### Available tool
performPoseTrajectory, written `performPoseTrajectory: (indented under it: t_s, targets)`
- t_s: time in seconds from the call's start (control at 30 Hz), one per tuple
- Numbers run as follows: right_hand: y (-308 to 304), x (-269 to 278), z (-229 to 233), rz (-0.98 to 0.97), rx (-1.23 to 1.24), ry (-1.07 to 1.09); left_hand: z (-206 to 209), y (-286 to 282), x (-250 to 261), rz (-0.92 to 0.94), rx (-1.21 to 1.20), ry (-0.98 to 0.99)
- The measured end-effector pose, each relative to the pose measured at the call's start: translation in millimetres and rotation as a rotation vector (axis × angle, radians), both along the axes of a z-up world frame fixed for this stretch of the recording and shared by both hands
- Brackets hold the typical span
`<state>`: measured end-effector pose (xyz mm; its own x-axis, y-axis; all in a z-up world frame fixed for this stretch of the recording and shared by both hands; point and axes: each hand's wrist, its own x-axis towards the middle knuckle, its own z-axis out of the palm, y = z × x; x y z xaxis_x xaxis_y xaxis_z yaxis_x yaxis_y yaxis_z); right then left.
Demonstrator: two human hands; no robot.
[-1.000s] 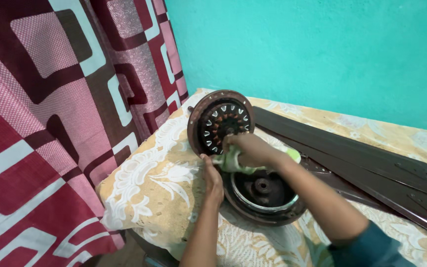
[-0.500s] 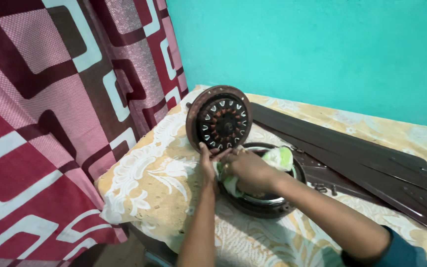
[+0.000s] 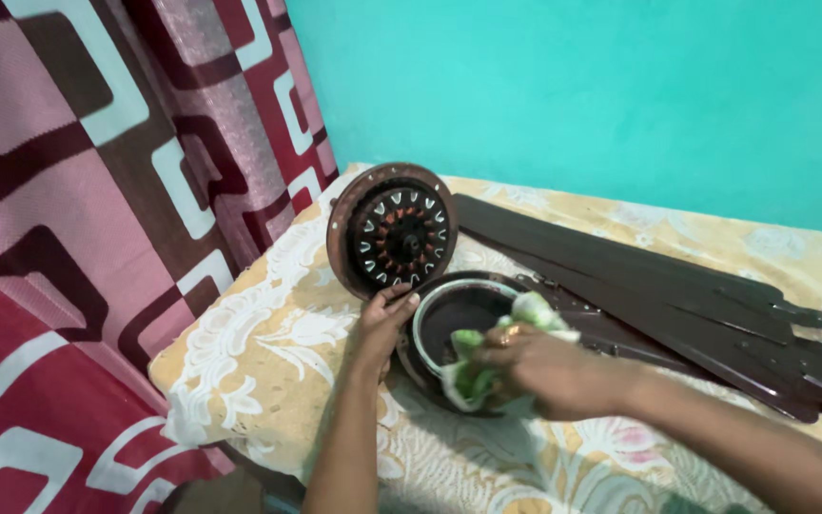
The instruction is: The person disassembles a ceiling fan motor housing using a screwdriver, wipes the internal components with a cloth, and reassembles the housing. The person handles the motor housing, fan blades, and screws during the process.
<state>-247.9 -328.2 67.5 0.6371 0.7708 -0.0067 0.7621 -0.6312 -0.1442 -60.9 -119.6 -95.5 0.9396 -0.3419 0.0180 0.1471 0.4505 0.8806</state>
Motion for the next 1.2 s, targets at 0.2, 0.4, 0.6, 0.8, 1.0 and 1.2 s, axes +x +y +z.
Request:
performPoseTrajectory:
  t_s: [0.2,0.4,0.6,0.8,1.0,1.2]
  targets:
    - [-80.7,35.5,25.3,-0.775,-0.451,0.024,7.3,-2.3,-6.2,0.074,0.026,0.034]
    - [-75.0,122.8,-4.3,-0.446,0.380,-0.124,1.9,-7.3,-7.3,0.139,0.036,0.002]
    - [-63.4,157.9,-53.8,-0.553,0.025,-0.089,6.2,-9.1,-5.1,0.169,0.032,0.035]
    - [-100.7,110.4,-27.8,-0.641,-0.019,0.111,6.3,-11.7,-8.6,0.191,-0.003,-0.013]
    - [-84.9,72.0,29.1,-0.881,-0.195,0.357,7.3,-9.1,-10.6,0.210,0.053,-0.004]
    - [-72.6,72.9,15.4,-0.616,-0.306,-0.039,-5.1,-11.8,-5.9,0.225,-0.007,-0.052]
